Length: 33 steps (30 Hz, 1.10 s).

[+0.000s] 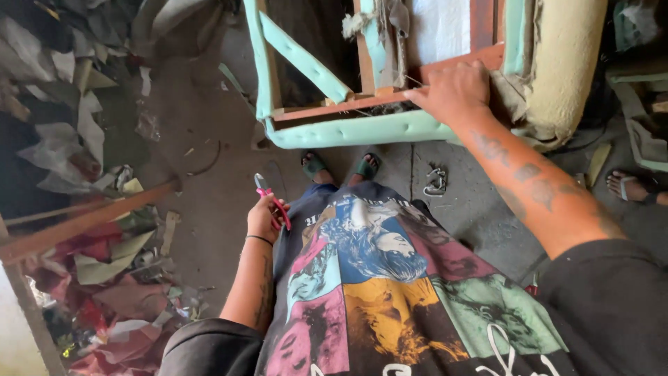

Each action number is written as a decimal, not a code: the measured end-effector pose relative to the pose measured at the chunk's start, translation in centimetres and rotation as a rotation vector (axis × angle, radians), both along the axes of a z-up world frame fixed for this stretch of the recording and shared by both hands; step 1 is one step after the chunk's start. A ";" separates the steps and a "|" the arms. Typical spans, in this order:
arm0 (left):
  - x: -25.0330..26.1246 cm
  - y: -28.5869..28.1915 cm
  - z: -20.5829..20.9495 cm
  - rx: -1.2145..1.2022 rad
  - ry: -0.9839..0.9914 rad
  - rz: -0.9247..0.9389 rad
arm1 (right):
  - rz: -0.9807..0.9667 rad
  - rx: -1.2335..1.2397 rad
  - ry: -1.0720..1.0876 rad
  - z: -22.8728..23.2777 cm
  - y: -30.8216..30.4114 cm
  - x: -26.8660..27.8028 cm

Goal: Removing staples from a wooden chair frame using pliers to strip old upholstery

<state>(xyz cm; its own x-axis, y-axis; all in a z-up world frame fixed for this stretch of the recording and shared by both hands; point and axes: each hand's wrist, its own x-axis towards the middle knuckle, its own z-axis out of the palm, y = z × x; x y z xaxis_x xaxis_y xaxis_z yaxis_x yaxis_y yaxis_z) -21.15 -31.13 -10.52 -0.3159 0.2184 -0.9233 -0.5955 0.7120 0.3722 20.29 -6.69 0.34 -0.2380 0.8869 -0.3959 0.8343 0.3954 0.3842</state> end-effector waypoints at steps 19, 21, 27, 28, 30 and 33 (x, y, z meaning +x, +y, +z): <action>3.0 2.9 -2.2 0.197 -0.073 -0.138 | 0.221 0.619 0.861 3.7 1.4 4.0; 3.9 4.6 0.3 0.070 0.017 -0.061 | -0.141 0.581 0.709 9.2 1.4 4.9; 3.9 8.6 -0.9 0.124 -0.020 -0.098 | -0.260 0.363 0.415 5.7 2.3 6.9; 4.1 9.3 -0.7 0.121 -0.020 -0.103 | -0.266 0.361 0.414 5.4 2.4 6.8; 4.3 12.0 -0.4 0.102 -0.008 -0.142 | -0.277 0.371 0.360 5.1 3.0 6.7; 3.7 15.7 -0.6 0.134 -0.062 -0.213 | -0.244 0.402 0.392 4.9 2.8 6.6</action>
<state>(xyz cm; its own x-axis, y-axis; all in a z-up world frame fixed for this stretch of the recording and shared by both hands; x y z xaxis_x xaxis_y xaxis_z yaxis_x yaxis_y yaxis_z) -17.44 -15.47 -11.14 -0.1935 0.3954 -0.8979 -0.4616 0.7709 0.4389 26.93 -3.90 5.22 -0.0697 0.9959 0.0573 0.9919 0.0630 0.1103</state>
